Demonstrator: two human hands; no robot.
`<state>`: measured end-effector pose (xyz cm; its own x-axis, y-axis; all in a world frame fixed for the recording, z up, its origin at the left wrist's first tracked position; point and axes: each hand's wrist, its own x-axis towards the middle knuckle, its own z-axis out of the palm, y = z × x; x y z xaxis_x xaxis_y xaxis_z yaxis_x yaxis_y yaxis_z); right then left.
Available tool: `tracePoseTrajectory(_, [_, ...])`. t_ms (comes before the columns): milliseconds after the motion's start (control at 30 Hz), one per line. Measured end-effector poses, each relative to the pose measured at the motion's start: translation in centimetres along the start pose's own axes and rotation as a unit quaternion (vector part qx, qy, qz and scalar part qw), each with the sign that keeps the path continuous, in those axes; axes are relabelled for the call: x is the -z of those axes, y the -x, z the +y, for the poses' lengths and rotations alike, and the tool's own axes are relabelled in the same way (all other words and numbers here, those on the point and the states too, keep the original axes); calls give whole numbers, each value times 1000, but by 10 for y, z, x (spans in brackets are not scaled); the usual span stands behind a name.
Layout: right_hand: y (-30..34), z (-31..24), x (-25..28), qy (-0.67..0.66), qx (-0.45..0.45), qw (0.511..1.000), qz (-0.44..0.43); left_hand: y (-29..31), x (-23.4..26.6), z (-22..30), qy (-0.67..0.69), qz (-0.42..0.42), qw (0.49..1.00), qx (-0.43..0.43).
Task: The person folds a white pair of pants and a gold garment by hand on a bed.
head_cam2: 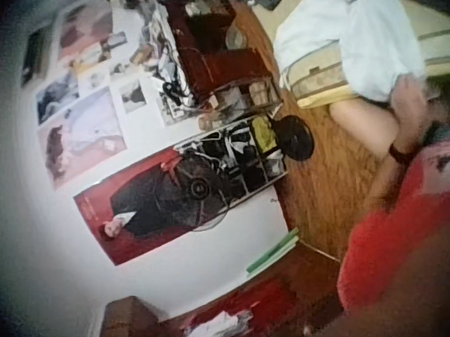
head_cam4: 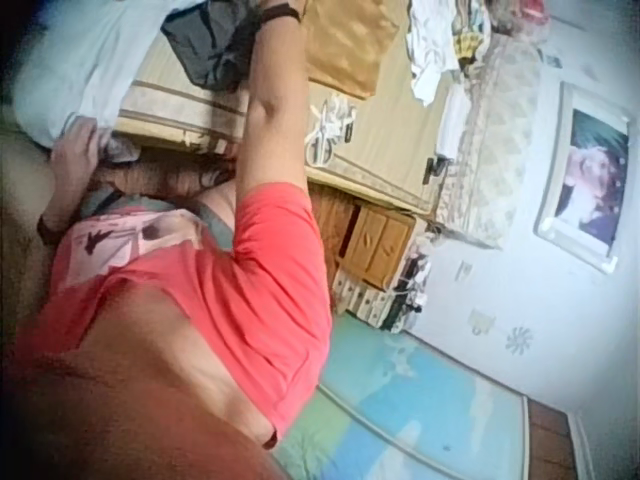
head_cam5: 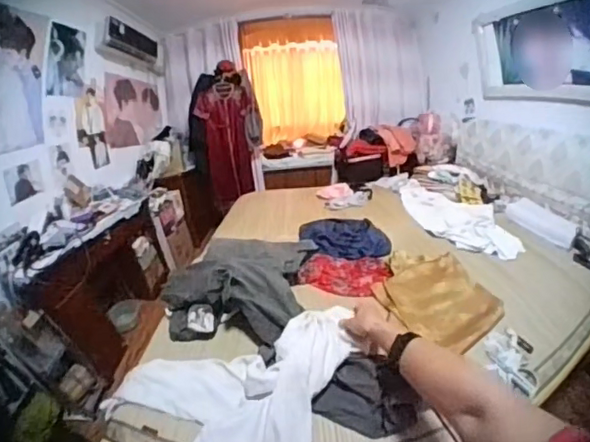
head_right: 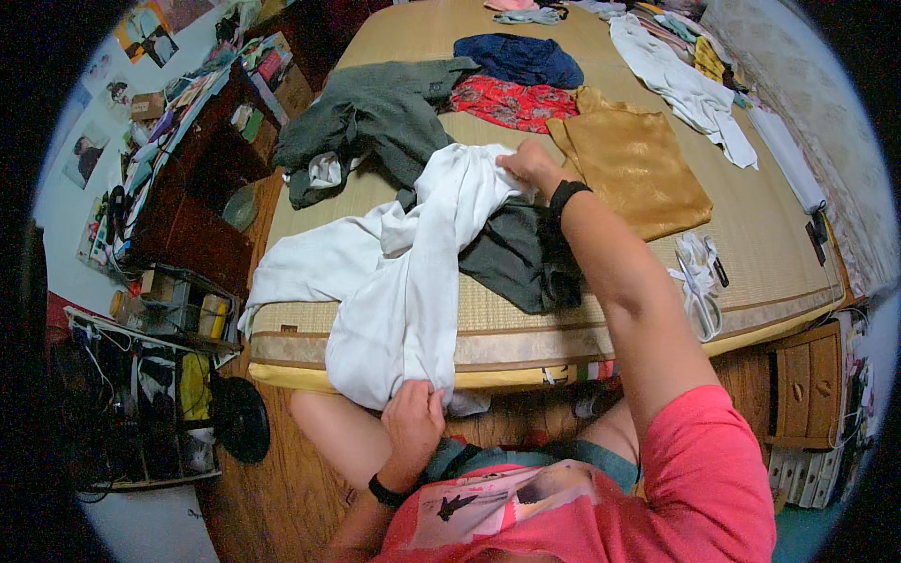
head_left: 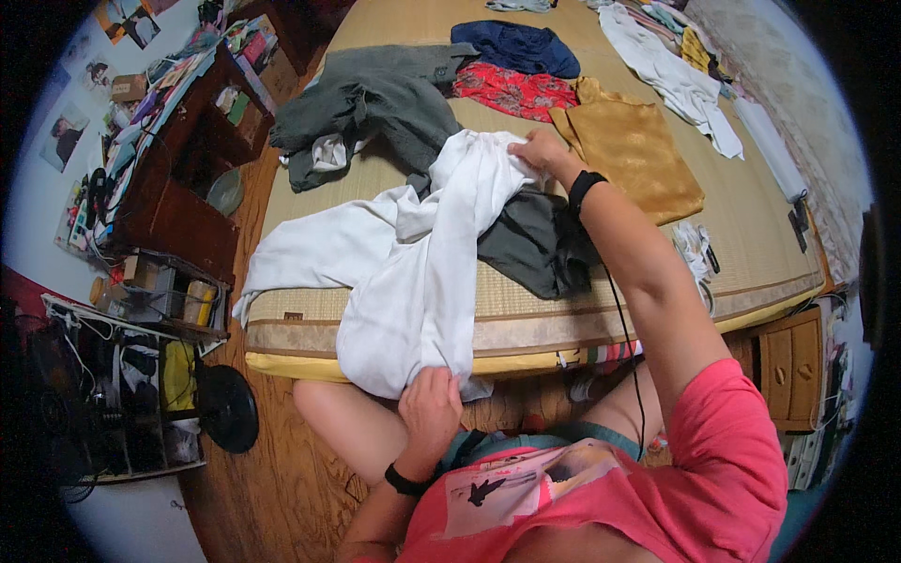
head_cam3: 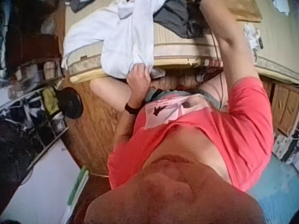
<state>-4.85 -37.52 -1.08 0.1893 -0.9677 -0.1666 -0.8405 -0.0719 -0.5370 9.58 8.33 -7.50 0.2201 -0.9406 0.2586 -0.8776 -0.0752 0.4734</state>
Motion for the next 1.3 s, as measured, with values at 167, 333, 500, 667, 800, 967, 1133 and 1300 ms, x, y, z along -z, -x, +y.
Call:
tracePoseTrajectory(167, [25,13,40,-352,155,921,59,5,18,-17,254,-16,960,113])
tracePoseTrajectory(333, [120,51,140,-455,94,885,40,-3,110,-61,619,100,720,297])
tracePoseTrajectory(500, [189,119,154,-507,49,860,44,-47,180,-49,474,38,858,196])
tracePoseTrajectory(667, [188,191,103,-492,-5,866,88,-98,127,-102,259,-19,946,192])
tracePoseTrajectory(800, [194,233,73,-153,2,964,216,-112,100,-70,54,97,994,23])
tracePoseTrajectory(967, [228,173,70,-18,176,950,258,-71,84,-25,66,81,994,-28])
tracePoseTrajectory(1133, [240,116,52,-6,334,924,188,-28,74,-21,21,85,996,-13])
tracePoseTrajectory(1300, [231,96,24,1,391,906,162,-12,61,-25,-10,123,992,4])
